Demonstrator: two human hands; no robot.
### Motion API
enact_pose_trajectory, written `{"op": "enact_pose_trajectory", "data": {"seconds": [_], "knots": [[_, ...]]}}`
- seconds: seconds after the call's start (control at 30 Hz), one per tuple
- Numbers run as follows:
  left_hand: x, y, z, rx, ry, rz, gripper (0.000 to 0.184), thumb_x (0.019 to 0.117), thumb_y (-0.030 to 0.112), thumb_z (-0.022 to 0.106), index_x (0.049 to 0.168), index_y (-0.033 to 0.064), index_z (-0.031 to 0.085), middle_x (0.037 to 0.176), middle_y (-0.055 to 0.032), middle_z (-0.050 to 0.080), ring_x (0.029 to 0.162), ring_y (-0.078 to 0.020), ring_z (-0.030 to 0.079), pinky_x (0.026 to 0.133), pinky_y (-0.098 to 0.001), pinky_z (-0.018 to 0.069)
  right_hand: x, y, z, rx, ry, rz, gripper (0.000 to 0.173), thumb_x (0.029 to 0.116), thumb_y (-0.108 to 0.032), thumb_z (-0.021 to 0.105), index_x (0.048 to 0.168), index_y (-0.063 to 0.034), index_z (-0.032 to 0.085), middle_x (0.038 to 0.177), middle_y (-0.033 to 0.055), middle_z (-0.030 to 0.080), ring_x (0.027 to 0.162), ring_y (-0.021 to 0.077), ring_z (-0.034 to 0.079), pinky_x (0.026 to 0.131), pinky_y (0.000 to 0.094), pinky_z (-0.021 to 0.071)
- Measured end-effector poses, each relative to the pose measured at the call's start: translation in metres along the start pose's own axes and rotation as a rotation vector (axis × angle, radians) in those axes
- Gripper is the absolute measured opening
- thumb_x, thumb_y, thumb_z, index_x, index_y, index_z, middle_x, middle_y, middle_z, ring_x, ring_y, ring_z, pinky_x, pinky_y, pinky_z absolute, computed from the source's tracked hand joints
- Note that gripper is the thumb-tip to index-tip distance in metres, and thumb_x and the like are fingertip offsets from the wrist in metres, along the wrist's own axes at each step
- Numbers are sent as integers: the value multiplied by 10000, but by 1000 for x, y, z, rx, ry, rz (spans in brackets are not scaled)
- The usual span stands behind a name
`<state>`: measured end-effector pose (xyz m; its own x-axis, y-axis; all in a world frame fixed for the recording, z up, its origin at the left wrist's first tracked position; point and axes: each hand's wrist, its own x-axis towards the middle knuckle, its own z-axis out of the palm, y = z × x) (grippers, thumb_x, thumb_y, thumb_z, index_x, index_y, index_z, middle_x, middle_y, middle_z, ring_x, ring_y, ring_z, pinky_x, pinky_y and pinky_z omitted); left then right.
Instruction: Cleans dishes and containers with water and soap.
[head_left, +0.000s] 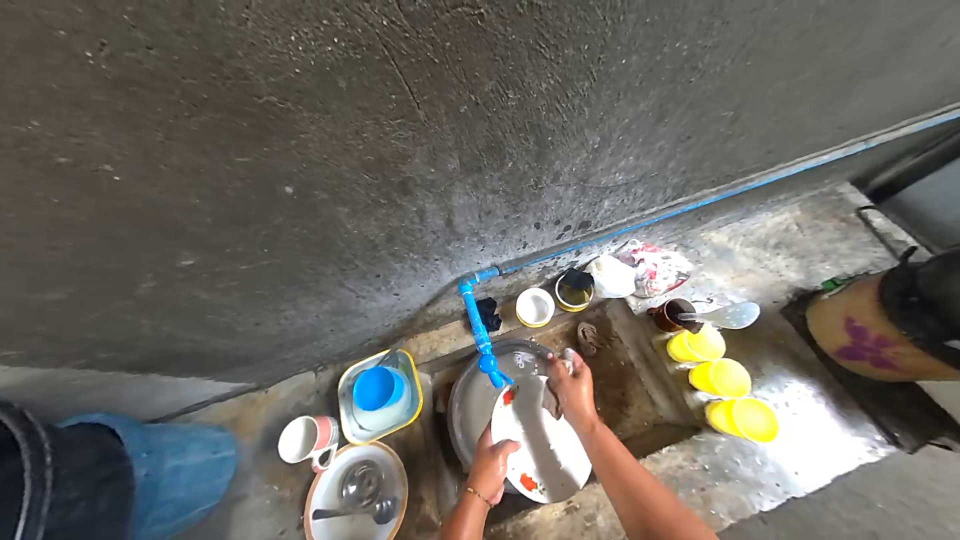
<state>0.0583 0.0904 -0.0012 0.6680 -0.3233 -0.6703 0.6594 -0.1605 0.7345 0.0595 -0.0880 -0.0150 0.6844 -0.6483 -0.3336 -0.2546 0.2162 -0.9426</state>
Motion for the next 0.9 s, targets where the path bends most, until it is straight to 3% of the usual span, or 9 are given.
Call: {"op": "enact_pose_trajectory", "data": {"seconds": [0.07, 0.1, 0.17, 0.3, 0.43, 0.53, 0.63, 0.7, 0.9], "knots": [[-2, 3, 6, 1, -40, 43, 601, 864, -104, 582, 1443, -36, 436, 1249, -177, 648, 1052, -186, 682, 899, -361, 588, -24, 12, 6, -192, -206, -212, 265, 985, -137, 585, 1126, 76, 657, 1020, 139, 678, 942, 197, 655, 888, 388, 550], [-3, 4, 8, 11, -70, 72, 613, 858, -97, 573, 1450, -33, 430, 1268, -167, 648, 1077, -175, 679, 921, -351, 585, -33, 24, 10, -323, -295, -371, 300, 968, -154, 588, 1175, 34, 698, 1207, 167, 686, 1199, 279, 614, 1097, 503, 442], [-8, 5, 8, 42, -114, 102, 640, 862, -88, 571, 1477, -31, 400, 1294, -161, 637, 1098, -166, 673, 941, -340, 578, -32, 46, 9, -529, -311, -653, 324, 958, -160, 573, 1229, -76, 728, 1329, 138, 678, 1373, 397, 524, 1164, 726, 253], [-22, 4, 5, 117, -98, 125, 607, 857, -87, 561, 1448, -45, 429, 1228, -161, 670, 1021, -162, 701, 891, -337, 599, 1, 47, -11, -576, -176, -409, 343, 1028, -195, 511, 1234, 14, 689, 1242, 188, 686, 1232, 325, 623, 1126, 495, 438], [-21, 8, 10, 126, -123, 149, 643, 834, -89, 596, 1455, -48, 431, 1292, -167, 644, 1110, -157, 671, 960, -333, 571, -35, 40, 10, -459, -262, -696, 440, 1042, -249, 424, 1313, 4, 661, 1403, 233, 605, 1401, 420, 488, 1210, 674, 222], [-27, 5, 10, 117, -109, 188, 653, 850, -70, 582, 1478, -46, 404, 1313, -167, 633, 1125, -156, 667, 967, -330, 568, -30, 32, 8, -546, -231, -710, 384, 1037, -241, 448, 1232, -42, 713, 1307, 195, 670, 1325, 405, 563, 1168, 701, 278], [-35, 5, 9, 120, -56, 242, 632, 843, -63, 572, 1455, -57, 416, 1255, -158, 659, 1063, -144, 691, 923, -319, 588, 5, 23, -10, -630, -141, -344, 361, 1042, -298, 515, 1058, -8, 730, 1024, 171, 719, 1008, 318, 695, 926, 534, 538], [-41, 11, 8, 119, -87, 184, 622, 835, -71, 590, 1435, -53, 429, 1214, -145, 676, 1030, -143, 700, 902, -318, 596, 10, 11, -14, -689, -136, -222, 416, 1039, -362, 510, 970, -2, 705, 891, 181, 707, 885, 344, 699, 806, 559, 536], [-46, 36, 12, 134, -258, -20, 450, 874, -98, 575, 1310, -2, 521, 1075, -97, 704, 923, -144, 700, 832, -331, 597, -50, 3, 20, -555, -211, -896, 309, 976, -259, 579, 817, -41, 730, 827, 129, 732, 835, 309, 727, 773, 504, 580]]}}
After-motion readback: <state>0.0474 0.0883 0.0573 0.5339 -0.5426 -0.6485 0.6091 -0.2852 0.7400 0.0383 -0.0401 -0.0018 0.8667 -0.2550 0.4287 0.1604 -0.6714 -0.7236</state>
